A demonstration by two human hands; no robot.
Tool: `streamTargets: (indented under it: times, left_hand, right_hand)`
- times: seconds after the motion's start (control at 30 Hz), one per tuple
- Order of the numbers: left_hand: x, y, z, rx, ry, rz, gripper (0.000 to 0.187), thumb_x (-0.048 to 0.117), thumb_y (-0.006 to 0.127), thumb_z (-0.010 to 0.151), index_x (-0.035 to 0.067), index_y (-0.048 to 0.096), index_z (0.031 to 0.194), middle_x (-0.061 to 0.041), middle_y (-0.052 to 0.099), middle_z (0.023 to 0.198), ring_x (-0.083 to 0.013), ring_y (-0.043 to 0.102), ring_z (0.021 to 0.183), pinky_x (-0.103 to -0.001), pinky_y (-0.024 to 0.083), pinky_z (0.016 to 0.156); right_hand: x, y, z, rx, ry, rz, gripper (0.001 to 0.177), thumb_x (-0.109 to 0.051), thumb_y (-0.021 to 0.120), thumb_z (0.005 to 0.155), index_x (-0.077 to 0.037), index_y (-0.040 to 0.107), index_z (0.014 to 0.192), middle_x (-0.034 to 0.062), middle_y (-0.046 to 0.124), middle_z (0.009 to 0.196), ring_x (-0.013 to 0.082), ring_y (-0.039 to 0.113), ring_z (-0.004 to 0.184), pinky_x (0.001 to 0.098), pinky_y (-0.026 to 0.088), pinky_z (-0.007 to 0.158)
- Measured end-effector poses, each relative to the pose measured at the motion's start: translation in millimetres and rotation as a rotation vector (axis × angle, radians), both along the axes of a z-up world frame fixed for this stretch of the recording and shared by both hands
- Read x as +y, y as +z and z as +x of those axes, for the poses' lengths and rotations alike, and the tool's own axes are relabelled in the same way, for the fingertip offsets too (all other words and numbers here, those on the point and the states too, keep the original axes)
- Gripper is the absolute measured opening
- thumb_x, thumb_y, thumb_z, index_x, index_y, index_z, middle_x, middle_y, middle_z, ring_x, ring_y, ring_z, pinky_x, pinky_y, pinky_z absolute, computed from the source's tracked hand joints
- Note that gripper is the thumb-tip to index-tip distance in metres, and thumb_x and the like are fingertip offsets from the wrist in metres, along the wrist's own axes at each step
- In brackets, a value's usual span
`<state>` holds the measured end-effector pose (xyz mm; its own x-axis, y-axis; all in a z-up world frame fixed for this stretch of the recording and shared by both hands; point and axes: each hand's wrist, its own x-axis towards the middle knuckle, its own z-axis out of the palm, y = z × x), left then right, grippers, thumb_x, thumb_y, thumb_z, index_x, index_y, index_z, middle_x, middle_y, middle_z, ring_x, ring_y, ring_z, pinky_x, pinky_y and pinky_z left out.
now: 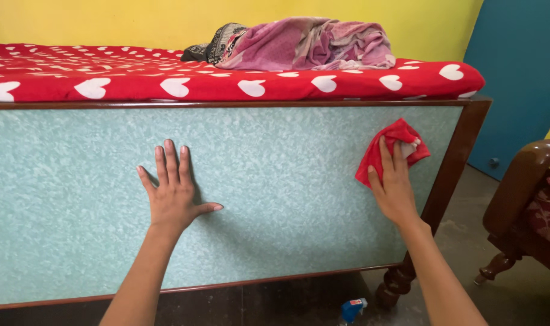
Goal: The person wipes the side panel and corner post of a bed frame using a red cloth, then picks up a spray bottle and continues wiping the surface.
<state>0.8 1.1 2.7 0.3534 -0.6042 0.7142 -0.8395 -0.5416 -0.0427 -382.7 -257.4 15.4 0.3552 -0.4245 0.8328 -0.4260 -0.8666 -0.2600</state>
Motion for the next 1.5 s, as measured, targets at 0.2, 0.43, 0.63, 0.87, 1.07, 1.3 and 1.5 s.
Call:
streamTargets:
  times: [0.2, 0.43, 0.63, 0.87, 1.07, 1.3, 1.5]
  left_hand:
    - [0, -6, -2, -0.018, -0.013, -0.063, 0.162, 0.081, 0.074, 0.037, 0.004, 0.008, 0.164, -0.021, 0.0, 0.173, -0.0365, -0.001, 0.161, -0.079, 0.009, 0.118]
    - [-5, -6, -15, 0.043, 0.089, -0.07, 0.168, 0.074, 0.08, 0.033, 0.005, 0.006, 0.166, -0.019, -0.001, 0.176, -0.0349, -0.002, 0.164, -0.076, 0.007, 0.121]
    - [-10, 0, -43, 0.062, -0.089, -0.204, 0.149, 0.054, 0.08, 0.045, 0.002, 0.006, 0.163, -0.023, -0.002, 0.173, -0.0398, -0.002, 0.161, -0.073, -0.001, 0.12]
    - [-64, 27, -90, -0.168, -0.441, -0.128, 0.082, 0.057, 0.047, 0.096, 0.02, 0.025, 0.165, -0.007, 0.014, 0.174, -0.0246, 0.009, 0.16, -0.056, -0.003, 0.126]
    - [-112, 36, -112, -0.453, -0.53, -0.124, 0.072, 0.051, 0.053, 0.1, 0.027, 0.033, 0.165, -0.004, 0.022, 0.173, -0.0263, 0.017, 0.16, -0.055, 0.004, 0.127]
    - [-126, 30, -103, -0.509, -0.565, -0.214, 0.07, 0.049, 0.052, 0.102, 0.022, 0.037, 0.164, -0.008, 0.026, 0.171, -0.0316, 0.021, 0.158, -0.059, 0.005, 0.125]
    - [-128, 30, -103, -0.555, -0.502, -0.235, 0.066, 0.047, 0.051, 0.102, 0.025, 0.04, 0.163, -0.006, 0.029, 0.171, -0.0292, 0.023, 0.158, -0.057, 0.005, 0.126]
  right_hand:
    - [2, 3, -16, 0.1, -0.018, -0.052, 0.067, -0.024, 0.052, 0.102, -0.008, 0.028, 0.162, 0.0329, 0.022, 0.163, 0.0535, 0.026, 0.148, 0.0546, 0.03, 0.118]
    - [-4, 23, -45, 0.358, -0.058, -0.241, 0.066, -0.025, 0.054, 0.098, -0.009, 0.033, 0.159, 0.0289, 0.035, 0.157, 0.0501, 0.047, 0.128, 0.0536, 0.038, 0.11]
    - [-5, 35, -61, 0.498, -0.119, -0.321, 0.062, -0.025, 0.052, 0.098, -0.012, 0.036, 0.157, 0.0256, 0.043, 0.151, 0.0458, 0.052, 0.123, 0.0505, 0.041, 0.109]
    - [-5, 37, -61, 0.538, -0.189, -0.413, 0.06, -0.026, 0.052, 0.098, -0.014, 0.038, 0.156, 0.0239, 0.043, 0.152, 0.045, 0.052, 0.125, 0.052, 0.037, 0.114]
    - [-6, 43, -61, 0.656, -0.304, -0.467, 0.065, -0.029, 0.056, 0.094, -0.016, 0.038, 0.154, 0.023, 0.043, 0.149, 0.0452, 0.05, 0.129, 0.0539, 0.035, 0.116]
    - [0, 56, -36, 0.668, -0.26, -0.578, 0.071, -0.028, 0.062, 0.086, -0.017, 0.038, 0.152, 0.0249, 0.046, 0.145, 0.0447, 0.044, 0.138, 0.0535, 0.034, 0.114]
    - [-3, 88, -4, 0.878, -0.006, -0.782, 0.081, -0.029, 0.07, 0.077, -0.032, 0.042, 0.153, 0.0058, 0.049, 0.145, 0.028, 0.041, 0.138, 0.0524, 0.032, 0.115]
